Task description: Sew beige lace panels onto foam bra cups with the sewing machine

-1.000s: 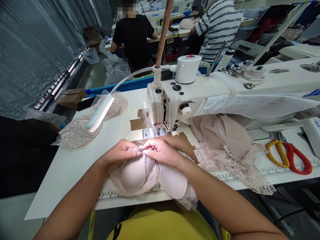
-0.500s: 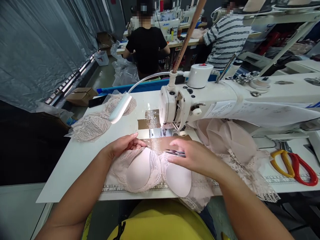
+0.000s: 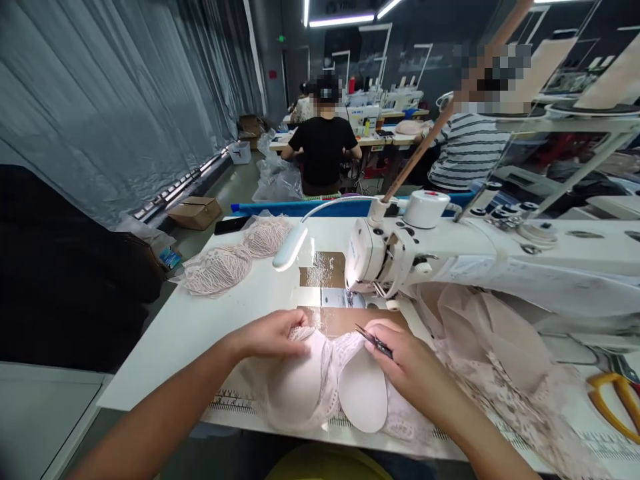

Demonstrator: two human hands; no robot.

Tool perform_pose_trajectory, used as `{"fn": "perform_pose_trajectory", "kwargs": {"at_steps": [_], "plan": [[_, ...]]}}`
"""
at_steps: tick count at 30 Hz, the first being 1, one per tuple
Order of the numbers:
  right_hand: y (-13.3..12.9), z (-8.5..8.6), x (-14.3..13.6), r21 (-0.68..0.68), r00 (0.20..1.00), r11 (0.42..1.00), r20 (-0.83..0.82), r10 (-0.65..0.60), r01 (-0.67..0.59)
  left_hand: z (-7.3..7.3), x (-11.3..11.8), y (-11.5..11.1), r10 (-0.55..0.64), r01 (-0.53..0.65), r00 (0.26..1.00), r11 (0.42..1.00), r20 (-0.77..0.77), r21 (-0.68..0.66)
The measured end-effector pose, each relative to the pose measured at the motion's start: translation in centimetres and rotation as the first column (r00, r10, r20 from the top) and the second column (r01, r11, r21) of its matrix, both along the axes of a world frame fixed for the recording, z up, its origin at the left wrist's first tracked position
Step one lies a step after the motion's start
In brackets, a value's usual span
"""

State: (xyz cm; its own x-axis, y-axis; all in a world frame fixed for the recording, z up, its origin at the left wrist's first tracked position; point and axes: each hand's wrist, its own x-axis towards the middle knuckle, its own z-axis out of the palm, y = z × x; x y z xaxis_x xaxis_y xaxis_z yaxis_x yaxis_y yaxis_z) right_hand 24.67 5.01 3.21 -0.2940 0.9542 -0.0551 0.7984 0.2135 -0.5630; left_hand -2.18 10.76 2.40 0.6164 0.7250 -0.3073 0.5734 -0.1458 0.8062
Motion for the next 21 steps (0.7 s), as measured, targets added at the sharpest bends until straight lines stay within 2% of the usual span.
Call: {"fn": "perform_pose_trajectory", "kwargs": {"at_steps": [3,5,7,8,9,11,12,13,14,15,16,18,21], "plan": [[0.8,0.1,-3.1,-0.070,0.995,0.997,-0.093,0.034,-0.041,0.0,-2.2,-1.6,-0.014,0.010,0.998,0.998,-0.053,-0.064],[1.7,-0.1,-5.7,-0.016,0.979,0.994,-0.180,0.101,-0.105,0.4,-4.3,-2.3,0.001,-0.006,0.994,0.999,-0.107,-0.045],[3.5,-0.2,-8.5,0.142,0.947,0.974,-0.245,0.208,-0.177,1.5,-6.7,-2.2,0.083,-0.061,0.982,0.989,-0.171,0.132],[4.7,-0.2,-9.9,0.230,0.925,0.951,-0.271,0.268,-0.208,2.4,-7.9,-1.9,0.160,-0.101,0.968,0.954,-0.194,0.281],[6.1,0.1,-11.2,0.340,0.899,0.914,-0.293,0.327,-0.221,3.4,-9.1,-1.3,0.252,-0.136,0.944,0.885,-0.212,0.444],[9.4,0.7,-13.7,0.518,0.869,0.834,-0.307,0.389,-0.190,5.6,-11.3,0.3,0.446,-0.173,0.871,0.669,-0.204,0.723],[11.1,1.1,-14.7,0.587,0.861,0.796,-0.319,0.395,-0.147,6.6,-12.3,1.3,0.526,-0.172,0.831,0.554,-0.182,0.814],[12.8,1.4,-15.6,0.617,0.863,0.777,-0.319,0.391,-0.125,7.2,-13.1,2.3,0.578,-0.165,0.801,0.462,-0.155,0.871],[14.2,1.6,-16.4,0.619,0.872,0.775,-0.301,0.386,-0.130,7.5,-13.7,3.5,0.603,-0.157,0.787,0.404,-0.133,0.901],[15.4,1.6,-16.9,0.584,0.892,0.789,-0.233,0.388,-0.191,7.4,-14.2,4.6,0.607,-0.148,0.784,0.384,-0.128,0.911],[16.2,1.4,-17.1,0.525,0.909,0.811,-0.154,0.388,-0.257,6.9,-14.4,5.6,0.596,-0.140,0.791,0.396,-0.138,0.908],[16.4,0.6,-16.8,0.451,0.914,0.834,-0.085,0.396,-0.319,4.9,-14.5,7.4,0.555,-0.123,0.808,0.484,-0.195,0.867],[13.3,-1.0,-14.2,0.377,0.916,0.854,-0.033,0.400,-0.359,1.1,-14.2,8.6,0.503,-0.154,0.826,0.635,-0.254,0.757]]}}
